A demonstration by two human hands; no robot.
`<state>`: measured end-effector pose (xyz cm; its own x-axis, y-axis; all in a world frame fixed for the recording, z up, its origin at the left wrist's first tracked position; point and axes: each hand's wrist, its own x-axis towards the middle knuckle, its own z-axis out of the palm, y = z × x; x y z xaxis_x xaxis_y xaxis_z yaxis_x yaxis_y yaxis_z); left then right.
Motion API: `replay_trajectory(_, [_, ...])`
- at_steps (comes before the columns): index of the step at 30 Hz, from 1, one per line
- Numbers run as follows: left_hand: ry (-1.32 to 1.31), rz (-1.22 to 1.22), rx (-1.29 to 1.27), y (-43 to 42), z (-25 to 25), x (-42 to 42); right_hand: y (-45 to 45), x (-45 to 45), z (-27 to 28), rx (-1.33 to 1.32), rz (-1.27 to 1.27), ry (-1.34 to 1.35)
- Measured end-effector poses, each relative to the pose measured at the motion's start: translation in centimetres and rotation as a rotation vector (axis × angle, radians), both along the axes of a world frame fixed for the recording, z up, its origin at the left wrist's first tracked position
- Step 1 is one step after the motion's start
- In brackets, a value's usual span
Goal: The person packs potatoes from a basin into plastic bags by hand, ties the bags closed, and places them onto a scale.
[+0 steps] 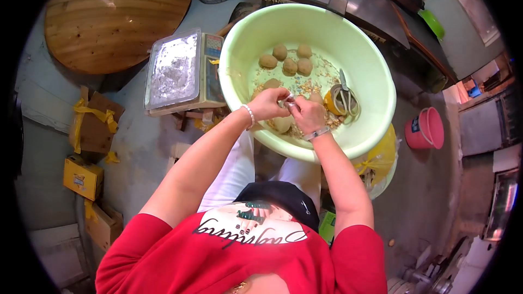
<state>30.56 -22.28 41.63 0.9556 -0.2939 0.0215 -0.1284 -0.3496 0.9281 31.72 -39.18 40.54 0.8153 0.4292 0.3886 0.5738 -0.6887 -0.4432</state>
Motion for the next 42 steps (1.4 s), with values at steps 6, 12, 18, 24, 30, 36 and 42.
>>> replay_trajectory(6, [0.127,-0.056,0.099,-0.3,0.6,-0.2,-0.3,0.8,-0.9,0.157,0.076,-0.107])
replay_trajectory(12, [0.264,0.073,0.006,-0.5,-0.1,-0.5,-1.6,1.5,-2.0,0.391,-0.067,0.155])
replay_trajectory(18, [0.248,0.034,-0.261,-0.4,0.4,-0.4,-1.4,1.6,-0.9,0.149,-0.067,0.079])
replay_trajectory(24, [0.175,0.068,-0.427,0.1,2.8,0.5,-1.6,2.8,-1.6,0.164,-0.078,0.080])
replay_trajectory(30, [-0.020,0.279,-0.826,5.1,11.5,1.0,-1.9,2.7,-1.4,0.207,-0.080,0.099])
replay_trajectory(36, [-0.315,0.482,-0.741,14.2,19.0,2.1,-1.9,2.9,-1.7,0.233,-0.049,0.093])
replay_trajectory(42, [-0.276,0.707,-0.590,20.3,18.0,6.1,-2.0,3.0,-2.0,0.175,-0.016,0.069])
